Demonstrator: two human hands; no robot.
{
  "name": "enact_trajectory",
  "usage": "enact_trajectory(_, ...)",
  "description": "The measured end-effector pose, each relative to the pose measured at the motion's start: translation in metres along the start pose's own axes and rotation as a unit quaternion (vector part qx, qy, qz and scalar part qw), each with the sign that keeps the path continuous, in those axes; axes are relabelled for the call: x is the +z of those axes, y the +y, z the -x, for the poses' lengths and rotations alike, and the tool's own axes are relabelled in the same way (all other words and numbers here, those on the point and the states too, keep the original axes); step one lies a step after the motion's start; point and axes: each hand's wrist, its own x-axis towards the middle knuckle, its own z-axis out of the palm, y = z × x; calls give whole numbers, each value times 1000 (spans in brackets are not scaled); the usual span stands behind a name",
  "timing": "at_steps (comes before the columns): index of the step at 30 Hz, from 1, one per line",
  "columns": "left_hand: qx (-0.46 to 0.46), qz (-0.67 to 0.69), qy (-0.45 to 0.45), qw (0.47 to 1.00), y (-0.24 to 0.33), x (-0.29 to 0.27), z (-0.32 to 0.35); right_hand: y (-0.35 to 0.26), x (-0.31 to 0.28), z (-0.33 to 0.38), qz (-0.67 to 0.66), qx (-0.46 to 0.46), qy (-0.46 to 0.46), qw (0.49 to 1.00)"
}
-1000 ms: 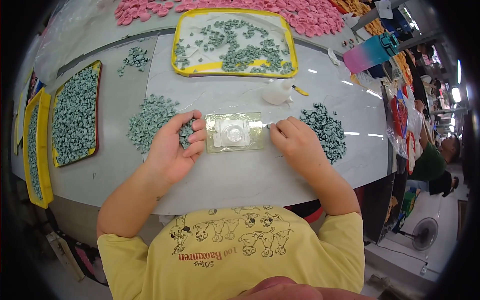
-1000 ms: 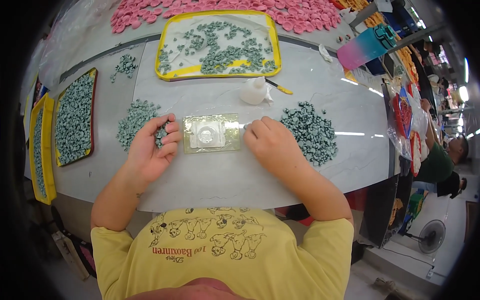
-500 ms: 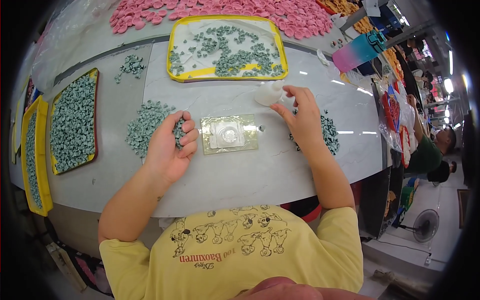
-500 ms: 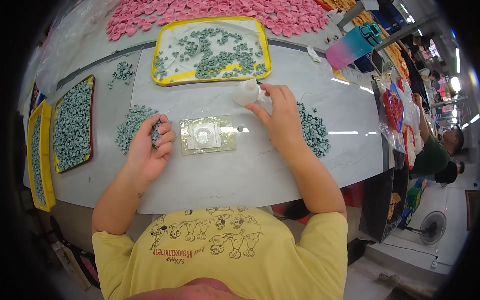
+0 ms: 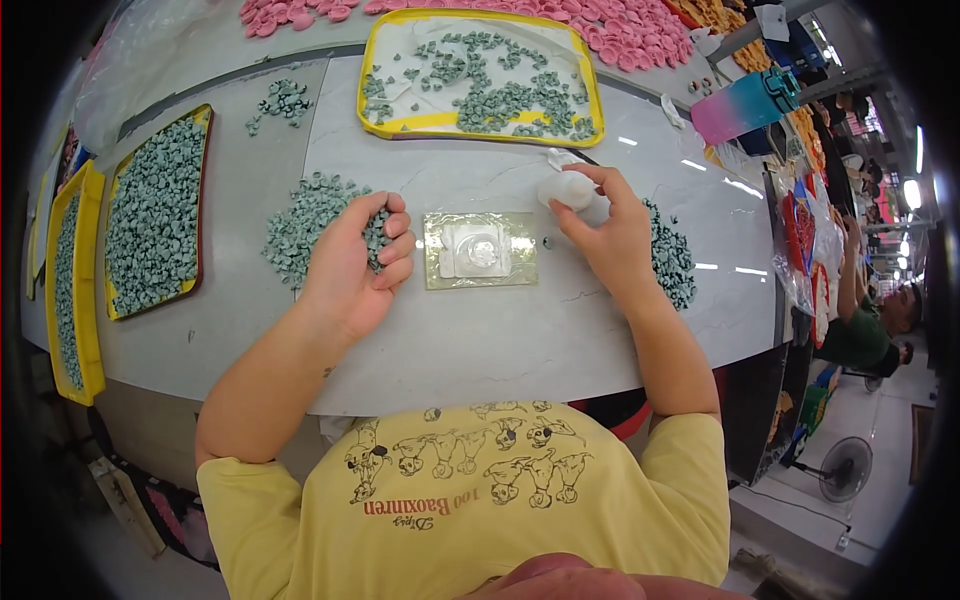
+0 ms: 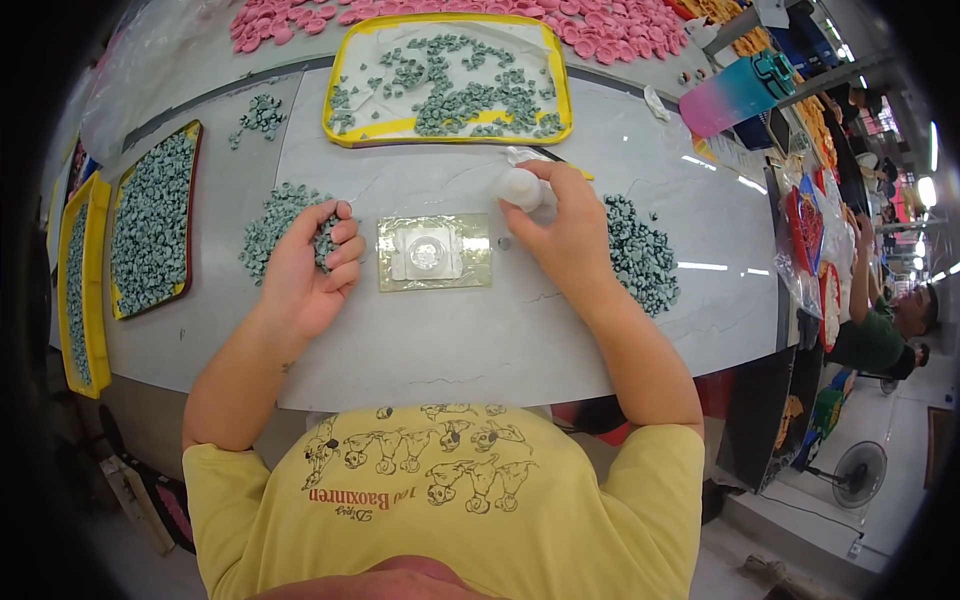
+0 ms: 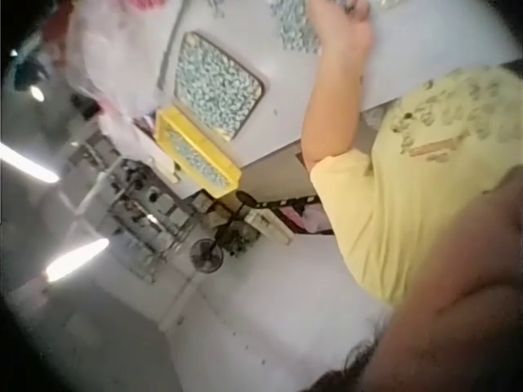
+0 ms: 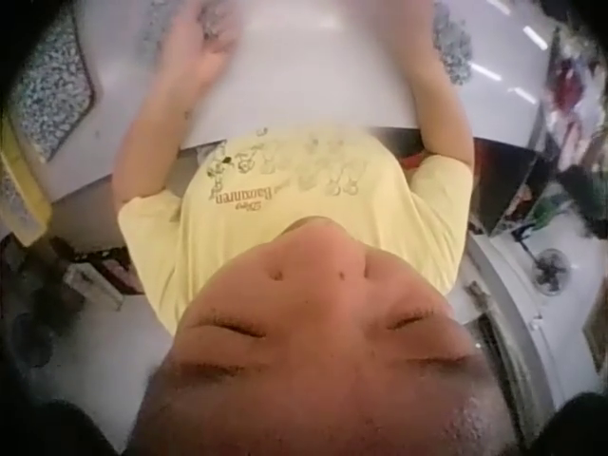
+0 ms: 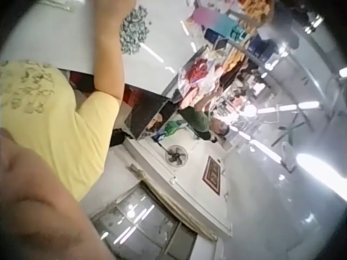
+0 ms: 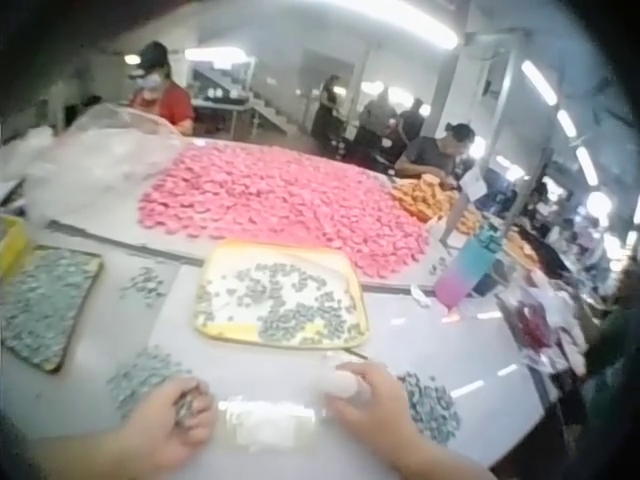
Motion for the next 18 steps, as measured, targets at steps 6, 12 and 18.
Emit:
enact_trajectory(6,-6,-24,12,1000,-2,4,-6,-3,-2,-2,-54,112,-64,990)
enact_trajectory(12,-7,-9,-5,1000,-4,8,-4,0,-7,-5,-42,117,-65,990)
enact_trajectory(18,-20,-31,-13,999,-15,15,-7,9,-14,-1,-53,103,-43,992)
